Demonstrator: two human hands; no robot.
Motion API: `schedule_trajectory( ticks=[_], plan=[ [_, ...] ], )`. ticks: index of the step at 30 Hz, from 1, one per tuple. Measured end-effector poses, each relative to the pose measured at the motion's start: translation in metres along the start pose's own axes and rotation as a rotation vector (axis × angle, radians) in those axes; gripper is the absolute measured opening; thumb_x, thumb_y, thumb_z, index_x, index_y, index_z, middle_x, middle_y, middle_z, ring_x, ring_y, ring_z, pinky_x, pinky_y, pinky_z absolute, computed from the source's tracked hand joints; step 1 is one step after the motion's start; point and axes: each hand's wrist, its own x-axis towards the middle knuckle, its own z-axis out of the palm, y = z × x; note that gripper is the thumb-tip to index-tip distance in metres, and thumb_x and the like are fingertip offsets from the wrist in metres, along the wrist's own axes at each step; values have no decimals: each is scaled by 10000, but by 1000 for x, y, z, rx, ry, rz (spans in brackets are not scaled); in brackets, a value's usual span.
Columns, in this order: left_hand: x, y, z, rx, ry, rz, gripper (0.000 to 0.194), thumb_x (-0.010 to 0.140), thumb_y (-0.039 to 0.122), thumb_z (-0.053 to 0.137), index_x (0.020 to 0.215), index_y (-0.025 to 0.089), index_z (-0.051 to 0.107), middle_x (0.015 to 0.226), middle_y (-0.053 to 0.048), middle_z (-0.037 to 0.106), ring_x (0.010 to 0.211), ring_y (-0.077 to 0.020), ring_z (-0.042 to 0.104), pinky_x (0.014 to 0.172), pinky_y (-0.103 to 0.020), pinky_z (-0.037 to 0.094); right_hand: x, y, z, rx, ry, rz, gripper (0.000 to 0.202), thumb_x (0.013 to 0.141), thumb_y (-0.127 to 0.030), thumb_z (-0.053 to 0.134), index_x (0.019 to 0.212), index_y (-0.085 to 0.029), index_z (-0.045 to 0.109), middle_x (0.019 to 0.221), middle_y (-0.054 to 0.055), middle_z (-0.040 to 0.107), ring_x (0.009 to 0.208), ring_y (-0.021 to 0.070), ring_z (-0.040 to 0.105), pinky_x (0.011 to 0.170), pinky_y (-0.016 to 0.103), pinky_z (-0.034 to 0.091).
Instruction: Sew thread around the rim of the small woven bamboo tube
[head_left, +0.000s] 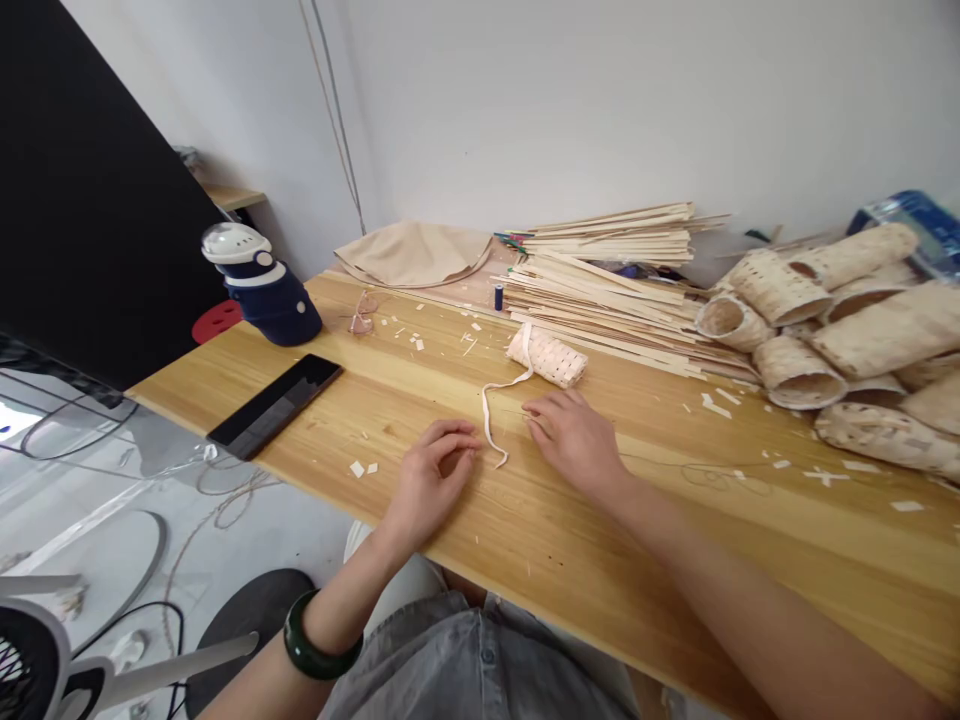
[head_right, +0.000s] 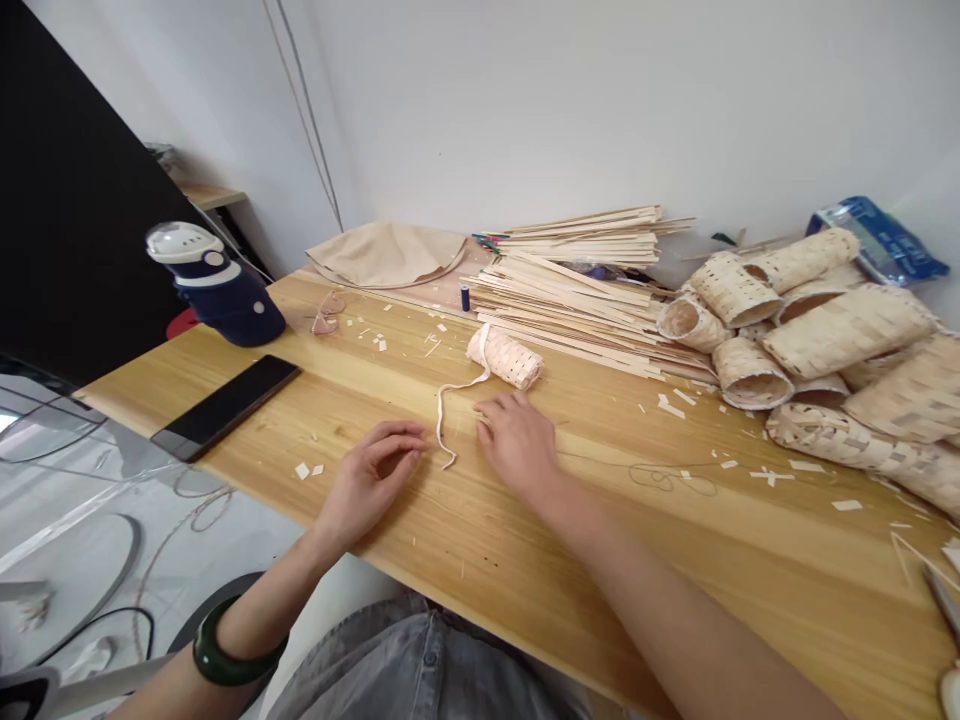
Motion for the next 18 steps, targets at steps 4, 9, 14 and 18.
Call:
schedule_trajectory(
  ticks=[4, 9, 14, 18],
  plan=[
    [1, -3, 1, -75, 4, -38, 177, 879, 189, 568, 851, 225, 739, 1057, -85, 710, 1002, -202, 690, 926, -364, 561, 32, -10, 3, -121, -173, 26, 121, 885, -161, 606, 888, -147, 726, 930, 121, 737, 975, 280, 646, 748, 361, 500],
    [0, -2, 4, -79, -4, -18, 188, 862, 151, 580, 837, 246, 740, 1061, -73, 707, 1006, -203, 686, 937, -371, 554, 54, -9, 4, -157, -325, 44, 190, 917, -267, 646, 782, -133, 649, 828, 37, 687, 808, 168, 650, 789, 349, 518],
    [-1, -4, 5, -95, 10, -18, 185, 870, 148, 575, 852, 229, 739, 1051, -70, 710, 995, -193, 687, 921, -349, 552, 48, 3, 7, 17, -281, 21, 133, 802, -170, 653, 681, -160, 599, 734, 20, 649, 728, 164, 604, 724, 316, 478],
    [-1, 2, 3, -172, 85, -8, 209, 893, 163, 559, 925, 221, 757, 1032, -77, 720, 1008, -192, 680, 946, -347, 538, 29, 8, 2, 299, -248, 19, 91, 761, -220, 529, 682, -182, 552, 638, -6, 585, 592, 131, 523, 570, 250, 413]
  ],
)
